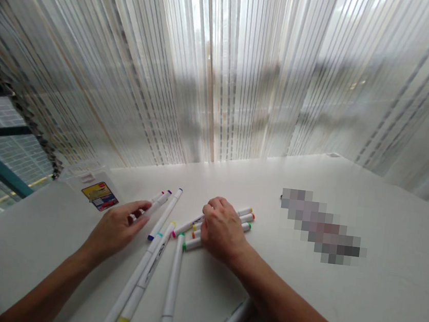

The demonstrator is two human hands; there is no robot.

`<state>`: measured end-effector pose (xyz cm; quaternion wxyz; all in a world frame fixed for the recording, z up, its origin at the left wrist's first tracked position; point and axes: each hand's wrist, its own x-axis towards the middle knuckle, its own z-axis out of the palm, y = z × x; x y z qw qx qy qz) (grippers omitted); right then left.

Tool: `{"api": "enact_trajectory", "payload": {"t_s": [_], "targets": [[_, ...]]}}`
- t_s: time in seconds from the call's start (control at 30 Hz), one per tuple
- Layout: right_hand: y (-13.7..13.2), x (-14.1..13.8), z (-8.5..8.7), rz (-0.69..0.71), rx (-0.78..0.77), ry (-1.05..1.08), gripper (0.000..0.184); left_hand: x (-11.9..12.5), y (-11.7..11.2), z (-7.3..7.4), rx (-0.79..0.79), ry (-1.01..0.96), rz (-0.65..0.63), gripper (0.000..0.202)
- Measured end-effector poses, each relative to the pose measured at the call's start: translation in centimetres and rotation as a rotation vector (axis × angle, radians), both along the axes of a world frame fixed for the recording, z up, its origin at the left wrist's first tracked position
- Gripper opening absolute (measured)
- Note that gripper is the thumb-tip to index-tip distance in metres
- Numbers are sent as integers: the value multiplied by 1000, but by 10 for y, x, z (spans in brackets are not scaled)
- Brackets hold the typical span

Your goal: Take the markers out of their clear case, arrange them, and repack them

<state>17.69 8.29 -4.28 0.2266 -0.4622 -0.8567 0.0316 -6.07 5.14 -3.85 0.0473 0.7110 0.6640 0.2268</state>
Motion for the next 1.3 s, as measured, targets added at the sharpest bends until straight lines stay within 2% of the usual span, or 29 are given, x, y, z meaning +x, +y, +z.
{"api": "enact_trajectory", "payload": {"t_s": [0.13, 0.2, 0.4, 0.8, 0.93, 1.03, 1.1, 1.2, 1.3], "targets": [[-1, 0, 0, 8, 17, 3, 14, 18, 14, 5, 15, -18, -210, 29], [-1, 0, 0, 7, 29, 12, 14, 32, 26, 5, -8, 17, -266, 28], [0, 3, 1, -2, 32, 6, 14, 61, 57, -3, -32, 37, -347, 30], [4, 3, -3, 11, -6, 19, 16, 81, 65, -14, -2, -16, -450, 27], [5, 5, -3, 3, -9, 5, 14, 72, 53, -2, 30, -12, -421, 25], [4, 4, -2, -1, -17, -8, 13, 54, 29, 10, 30, 17, -319, 22], [3, 4, -1, 1, -28, -8, 12, 42, 10, 15, -52, 58, -278, 23], [2, 3, -1, 14, -38, 0, 12, 33, -12, 12, -149, 92, -298, 25], [2, 3, -1, 12, -28, 2, 13, 32, -21, 2, -160, 145, -279, 24]]}}
